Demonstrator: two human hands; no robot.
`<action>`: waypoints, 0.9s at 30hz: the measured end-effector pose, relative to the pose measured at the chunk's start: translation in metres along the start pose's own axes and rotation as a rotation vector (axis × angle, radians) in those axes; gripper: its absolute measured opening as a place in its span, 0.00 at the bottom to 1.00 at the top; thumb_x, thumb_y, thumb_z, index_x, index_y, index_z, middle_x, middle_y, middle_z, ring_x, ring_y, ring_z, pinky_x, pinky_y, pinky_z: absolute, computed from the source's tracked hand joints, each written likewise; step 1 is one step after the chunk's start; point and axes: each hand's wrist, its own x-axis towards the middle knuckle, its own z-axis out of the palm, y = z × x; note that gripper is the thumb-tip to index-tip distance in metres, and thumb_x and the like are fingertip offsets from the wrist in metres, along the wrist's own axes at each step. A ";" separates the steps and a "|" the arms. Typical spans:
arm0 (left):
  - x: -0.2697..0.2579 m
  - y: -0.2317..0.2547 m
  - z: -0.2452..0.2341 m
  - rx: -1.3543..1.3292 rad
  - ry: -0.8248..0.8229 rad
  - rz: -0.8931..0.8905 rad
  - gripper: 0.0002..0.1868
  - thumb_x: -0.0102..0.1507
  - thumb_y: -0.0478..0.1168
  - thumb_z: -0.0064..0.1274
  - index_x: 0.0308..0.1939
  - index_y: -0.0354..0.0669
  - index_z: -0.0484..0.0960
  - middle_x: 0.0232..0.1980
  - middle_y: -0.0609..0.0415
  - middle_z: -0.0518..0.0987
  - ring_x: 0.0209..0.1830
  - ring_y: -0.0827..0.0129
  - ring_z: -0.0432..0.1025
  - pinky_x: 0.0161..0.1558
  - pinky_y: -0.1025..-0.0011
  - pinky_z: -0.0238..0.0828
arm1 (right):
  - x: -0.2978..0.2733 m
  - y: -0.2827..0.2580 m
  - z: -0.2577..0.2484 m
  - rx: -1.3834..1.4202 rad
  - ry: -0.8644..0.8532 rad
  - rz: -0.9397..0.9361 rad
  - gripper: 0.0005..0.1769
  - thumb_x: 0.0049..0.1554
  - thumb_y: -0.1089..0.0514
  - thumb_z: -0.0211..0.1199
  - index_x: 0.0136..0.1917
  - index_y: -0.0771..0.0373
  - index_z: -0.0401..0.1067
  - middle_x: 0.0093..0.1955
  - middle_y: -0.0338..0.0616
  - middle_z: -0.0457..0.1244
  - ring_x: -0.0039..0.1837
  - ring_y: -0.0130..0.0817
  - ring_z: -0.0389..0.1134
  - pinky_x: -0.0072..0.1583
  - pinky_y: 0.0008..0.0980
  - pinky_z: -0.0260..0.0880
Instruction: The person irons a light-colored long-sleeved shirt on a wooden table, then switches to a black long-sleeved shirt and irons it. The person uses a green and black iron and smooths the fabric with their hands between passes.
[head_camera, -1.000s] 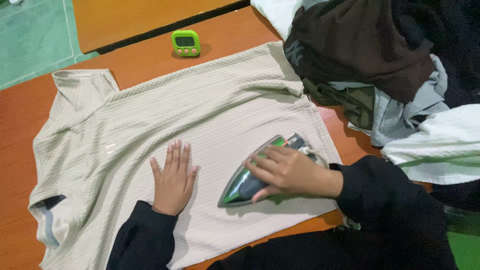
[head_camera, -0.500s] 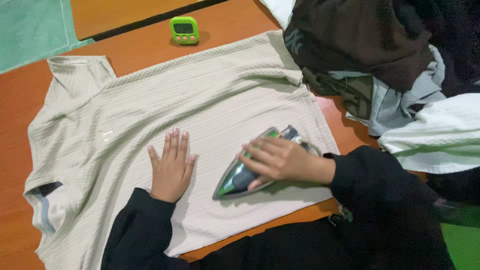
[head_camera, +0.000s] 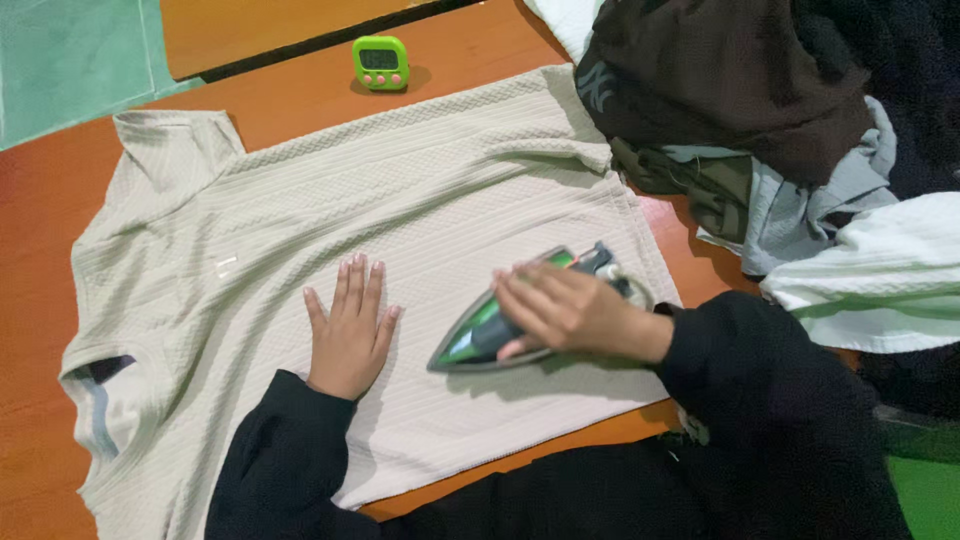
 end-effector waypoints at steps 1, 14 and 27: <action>0.000 0.001 0.000 0.000 0.002 -0.001 0.34 0.72 0.55 0.32 0.79 0.43 0.54 0.82 0.41 0.51 0.82 0.51 0.44 0.71 0.29 0.28 | 0.000 -0.007 -0.002 0.025 0.020 -0.019 0.44 0.62 0.23 0.48 0.55 0.69 0.77 0.54 0.53 0.72 0.53 0.44 0.76 0.55 0.40 0.79; -0.002 0.000 0.001 -0.018 0.029 0.006 0.34 0.72 0.55 0.34 0.79 0.44 0.56 0.82 0.41 0.53 0.82 0.50 0.46 0.71 0.28 0.28 | 0.009 0.017 -0.016 0.011 -0.083 0.060 0.44 0.58 0.22 0.52 0.54 0.67 0.76 0.51 0.52 0.72 0.51 0.43 0.75 0.53 0.40 0.79; -0.002 0.001 0.002 -0.037 0.023 -0.011 0.34 0.72 0.56 0.33 0.79 0.43 0.55 0.82 0.42 0.52 0.82 0.50 0.46 0.71 0.28 0.27 | 0.011 0.007 -0.024 -0.135 -0.111 0.263 0.39 0.60 0.28 0.57 0.54 0.70 0.77 0.52 0.56 0.72 0.55 0.46 0.75 0.53 0.40 0.78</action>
